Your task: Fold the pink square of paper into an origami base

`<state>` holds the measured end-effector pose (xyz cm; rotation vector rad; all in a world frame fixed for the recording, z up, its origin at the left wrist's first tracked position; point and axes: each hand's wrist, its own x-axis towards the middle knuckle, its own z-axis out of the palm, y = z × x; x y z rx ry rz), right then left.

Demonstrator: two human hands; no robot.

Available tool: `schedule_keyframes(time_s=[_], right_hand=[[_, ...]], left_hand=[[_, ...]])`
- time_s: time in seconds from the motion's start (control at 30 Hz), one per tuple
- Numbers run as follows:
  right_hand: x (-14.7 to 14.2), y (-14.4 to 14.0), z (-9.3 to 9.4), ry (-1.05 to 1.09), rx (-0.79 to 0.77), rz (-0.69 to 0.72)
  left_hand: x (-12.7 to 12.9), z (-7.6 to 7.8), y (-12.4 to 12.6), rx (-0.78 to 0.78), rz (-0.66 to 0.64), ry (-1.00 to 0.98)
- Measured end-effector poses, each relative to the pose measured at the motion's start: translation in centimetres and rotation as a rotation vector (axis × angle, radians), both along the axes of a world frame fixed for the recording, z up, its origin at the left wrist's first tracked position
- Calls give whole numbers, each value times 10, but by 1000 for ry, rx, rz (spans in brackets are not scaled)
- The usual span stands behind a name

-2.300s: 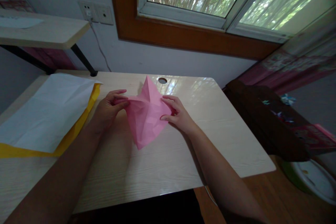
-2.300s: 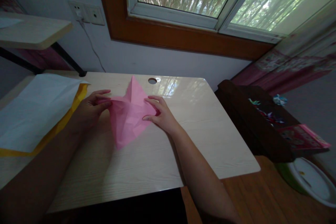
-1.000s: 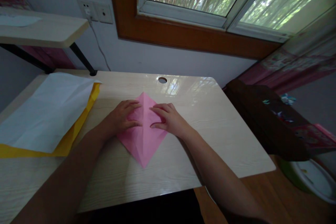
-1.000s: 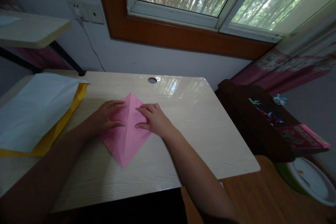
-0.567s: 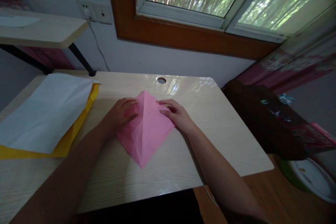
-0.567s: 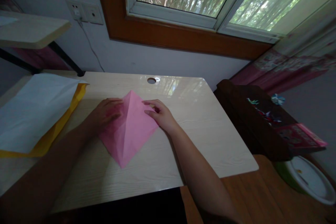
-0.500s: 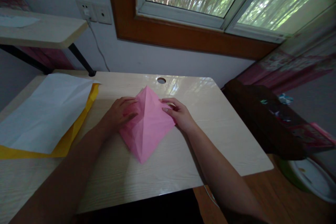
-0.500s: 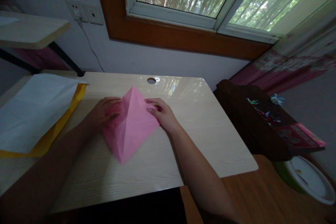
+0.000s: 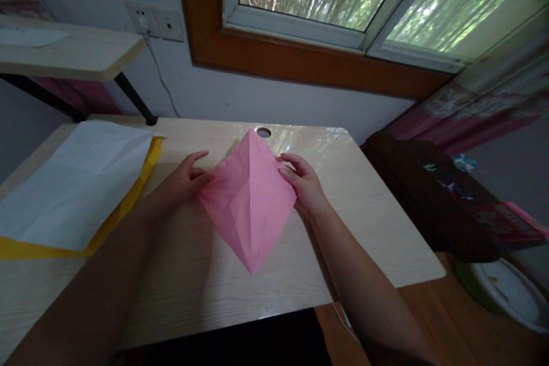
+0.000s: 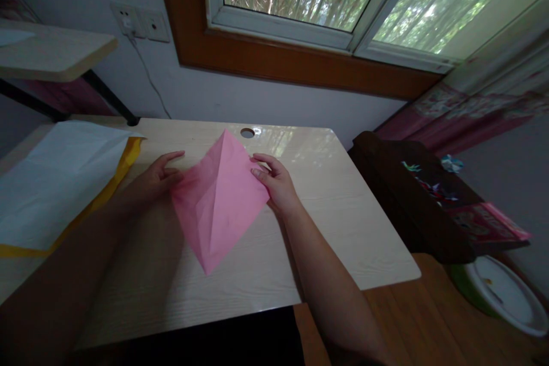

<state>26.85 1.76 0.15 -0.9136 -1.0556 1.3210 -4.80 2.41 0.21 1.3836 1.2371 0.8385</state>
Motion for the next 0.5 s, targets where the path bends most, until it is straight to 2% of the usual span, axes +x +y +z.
schedule_keyframes(time_s=[0.1, 0.17, 0.4, 0.5], right_hand=[[1, 1, 0, -6, -22, -15], [2, 2, -1, -15, -46, -33], [6, 6, -7, -19, -44, -103], [5, 6, -6, -3, -52, -99]], left_hand=[[0, 6, -4, -77, -65, -134], [0, 9, -6, -87, -54, -205], [-7, 5, 3, 61, 146, -274], [-7, 1, 5, 106, 134, -257]])
